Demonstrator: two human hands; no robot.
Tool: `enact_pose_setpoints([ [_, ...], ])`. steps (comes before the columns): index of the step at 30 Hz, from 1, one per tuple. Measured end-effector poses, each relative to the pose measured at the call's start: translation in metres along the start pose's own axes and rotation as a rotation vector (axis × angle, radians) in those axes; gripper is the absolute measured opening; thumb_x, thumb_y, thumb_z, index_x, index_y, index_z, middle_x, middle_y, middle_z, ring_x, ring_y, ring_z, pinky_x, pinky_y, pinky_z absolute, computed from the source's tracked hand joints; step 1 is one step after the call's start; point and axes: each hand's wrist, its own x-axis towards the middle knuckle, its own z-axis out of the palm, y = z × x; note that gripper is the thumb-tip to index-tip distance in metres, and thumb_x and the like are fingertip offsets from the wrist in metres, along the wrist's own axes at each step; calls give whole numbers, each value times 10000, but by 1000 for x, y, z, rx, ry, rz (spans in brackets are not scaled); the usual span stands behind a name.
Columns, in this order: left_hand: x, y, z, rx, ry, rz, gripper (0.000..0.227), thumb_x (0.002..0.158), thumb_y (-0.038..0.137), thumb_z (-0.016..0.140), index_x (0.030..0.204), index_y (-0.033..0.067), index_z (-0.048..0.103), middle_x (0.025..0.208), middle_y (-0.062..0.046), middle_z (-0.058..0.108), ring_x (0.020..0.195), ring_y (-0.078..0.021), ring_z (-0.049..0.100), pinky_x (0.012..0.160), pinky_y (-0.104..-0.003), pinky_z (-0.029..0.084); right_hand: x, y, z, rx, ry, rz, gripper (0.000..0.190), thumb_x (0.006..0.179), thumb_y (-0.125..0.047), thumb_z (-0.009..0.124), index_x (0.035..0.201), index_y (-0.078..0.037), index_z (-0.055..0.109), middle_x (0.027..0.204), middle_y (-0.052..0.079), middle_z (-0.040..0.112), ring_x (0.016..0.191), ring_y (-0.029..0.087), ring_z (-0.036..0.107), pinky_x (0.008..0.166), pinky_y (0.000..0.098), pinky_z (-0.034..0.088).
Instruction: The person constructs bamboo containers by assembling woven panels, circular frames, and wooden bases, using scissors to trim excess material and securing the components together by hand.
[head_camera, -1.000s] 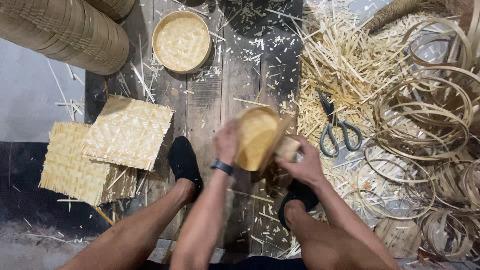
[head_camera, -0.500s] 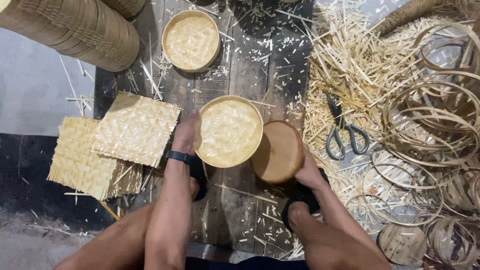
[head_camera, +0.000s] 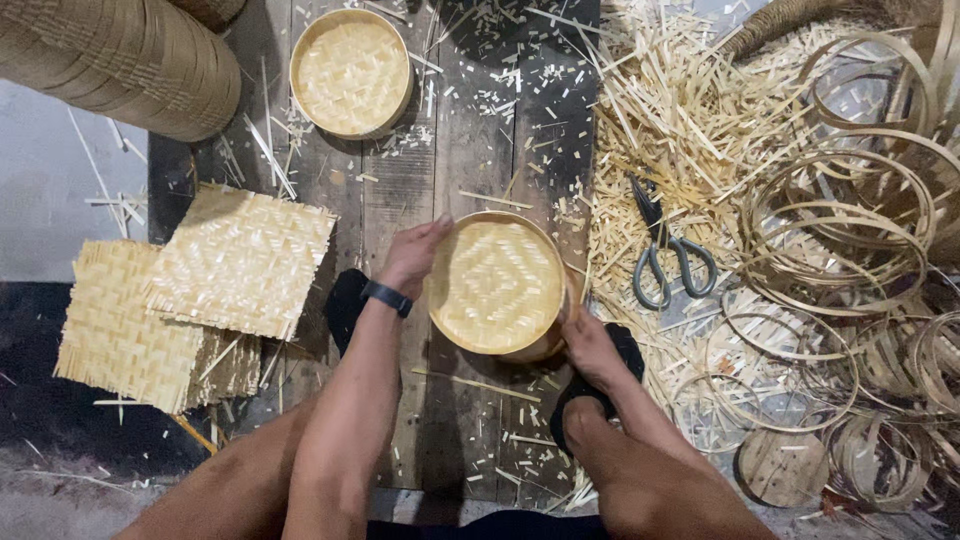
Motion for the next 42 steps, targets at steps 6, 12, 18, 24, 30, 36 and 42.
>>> enact_pose_setpoints([
  [6,4,21,44,237,-63,180,416,930,369,732,1160,27,788,1043,-70,800,957,-166,680,850,-342,545,-8,19,-15,-83,403,-365,365,1109,-286,452,1228,-7,655,950,113,727,807,176,684,732,307,580],
  [12,-84,-23,122,1013,189,1030,423,928,349,672,1190,20,718,1365,-220,614,1327,-342,476,1127,-509,367,-32,-4,-10,-198,514,-363,335,1091,-254,472,1116,-35,725,714,54,666,630,125,593,600,275,494],
  [18,-114,-88,137,1300,6,1101,379,973,167,622,1302,-19,656,1515,-219,533,1488,-356,436,1253,-493,320,-28,-8,-12,-230,523,-276,296,1057,-267,538,1097,-49,734,690,62,652,609,124,589,583,282,493],
  [24,-55,-48,38,1286,38,1359,357,915,41,618,1264,81,682,1395,-151,667,1367,-309,580,1215,-468,406,-25,4,-14,-267,530,-290,286,1046,-268,551,1050,-33,714,701,51,687,627,124,633,602,276,516],
  [30,53,74,-56,1202,225,1366,392,756,-44,644,1133,54,685,1219,-168,713,1207,-366,643,1054,-485,488,-27,6,-15,-266,518,-301,288,1039,-281,571,1040,-29,709,708,77,679,636,146,634,604,303,528],
  [36,135,106,-101,1308,429,1148,483,688,-67,672,1147,67,741,1278,-141,714,1260,-330,623,1065,-460,470,-25,1,-18,-374,497,-214,270,1004,-279,595,1072,-46,714,683,64,691,641,135,641,622,300,526],
  [42,161,97,-110,1338,400,1021,497,694,-54,723,1167,95,750,1296,-110,708,1279,-289,626,1088,-405,475,-22,5,-20,-306,474,-220,244,1003,-238,606,1061,-29,717,703,64,677,649,131,607,615,293,514],
])
